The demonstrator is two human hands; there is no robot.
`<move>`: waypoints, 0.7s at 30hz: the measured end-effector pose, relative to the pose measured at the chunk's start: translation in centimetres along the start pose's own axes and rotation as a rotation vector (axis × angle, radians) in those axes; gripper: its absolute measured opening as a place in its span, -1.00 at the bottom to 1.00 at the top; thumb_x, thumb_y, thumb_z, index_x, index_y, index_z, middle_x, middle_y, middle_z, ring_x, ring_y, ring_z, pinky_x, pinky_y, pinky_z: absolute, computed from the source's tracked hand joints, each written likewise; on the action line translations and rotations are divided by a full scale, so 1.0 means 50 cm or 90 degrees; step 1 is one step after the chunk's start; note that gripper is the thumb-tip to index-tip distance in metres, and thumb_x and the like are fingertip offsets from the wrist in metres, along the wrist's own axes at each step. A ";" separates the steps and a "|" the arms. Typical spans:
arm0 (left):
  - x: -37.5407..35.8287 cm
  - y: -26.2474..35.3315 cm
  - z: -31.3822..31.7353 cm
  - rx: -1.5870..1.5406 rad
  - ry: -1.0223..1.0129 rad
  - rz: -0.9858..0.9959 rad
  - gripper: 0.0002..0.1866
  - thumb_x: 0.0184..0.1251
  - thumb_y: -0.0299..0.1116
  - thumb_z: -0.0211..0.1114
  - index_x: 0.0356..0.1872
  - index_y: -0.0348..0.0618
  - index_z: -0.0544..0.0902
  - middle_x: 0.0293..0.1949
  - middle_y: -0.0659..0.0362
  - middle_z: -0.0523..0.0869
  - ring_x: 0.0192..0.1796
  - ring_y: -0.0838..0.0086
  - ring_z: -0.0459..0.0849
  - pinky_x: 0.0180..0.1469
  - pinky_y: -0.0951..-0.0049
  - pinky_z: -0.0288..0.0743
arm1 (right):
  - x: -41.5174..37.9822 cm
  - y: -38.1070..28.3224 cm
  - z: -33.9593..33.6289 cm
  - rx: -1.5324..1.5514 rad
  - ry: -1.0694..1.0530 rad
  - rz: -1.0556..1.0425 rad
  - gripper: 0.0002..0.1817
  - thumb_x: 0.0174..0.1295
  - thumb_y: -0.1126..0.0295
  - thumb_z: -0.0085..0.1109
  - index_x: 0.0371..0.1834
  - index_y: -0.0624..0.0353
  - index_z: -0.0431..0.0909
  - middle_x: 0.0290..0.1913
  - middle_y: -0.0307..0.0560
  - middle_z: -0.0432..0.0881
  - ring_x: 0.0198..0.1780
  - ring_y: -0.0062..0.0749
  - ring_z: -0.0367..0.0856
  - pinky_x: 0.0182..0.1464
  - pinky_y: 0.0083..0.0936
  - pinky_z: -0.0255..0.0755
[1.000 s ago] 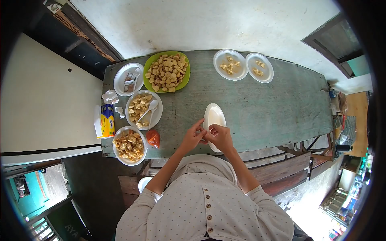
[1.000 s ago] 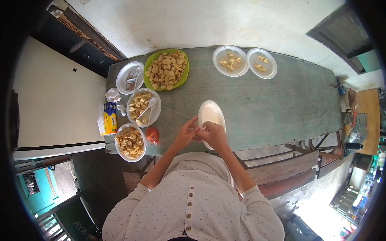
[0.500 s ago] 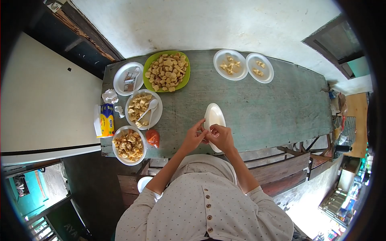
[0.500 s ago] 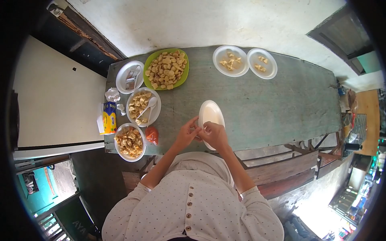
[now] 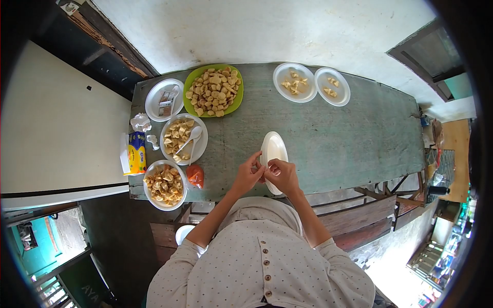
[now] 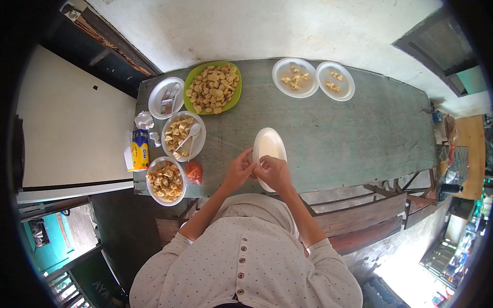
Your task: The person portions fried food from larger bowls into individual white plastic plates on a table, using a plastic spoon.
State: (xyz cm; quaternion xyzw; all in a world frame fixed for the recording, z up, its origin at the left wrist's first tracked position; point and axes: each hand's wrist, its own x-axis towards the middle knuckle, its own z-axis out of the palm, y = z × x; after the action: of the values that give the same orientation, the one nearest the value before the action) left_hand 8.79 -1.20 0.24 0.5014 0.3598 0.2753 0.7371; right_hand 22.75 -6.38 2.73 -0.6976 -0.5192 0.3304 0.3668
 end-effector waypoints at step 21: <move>0.006 0.007 -0.001 0.066 0.055 -0.002 -0.50 0.05 -0.53 0.16 0.09 -0.37 0.33 -0.55 0.21 0.49 -0.51 0.58 0.59 -0.52 0.55 0.57 | -0.001 0.002 0.001 -0.016 0.014 -0.030 -0.74 -0.13 0.31 0.24 -0.44 0.30 0.55 -0.56 0.08 0.58 -0.49 -0.26 0.62 -0.40 -0.49 0.48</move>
State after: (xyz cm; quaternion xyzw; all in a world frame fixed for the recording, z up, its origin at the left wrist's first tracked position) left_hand 8.92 -0.84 0.50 0.5259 0.4058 0.2765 0.6945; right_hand 22.76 -6.44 2.63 -0.6933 -0.5355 0.3075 0.3716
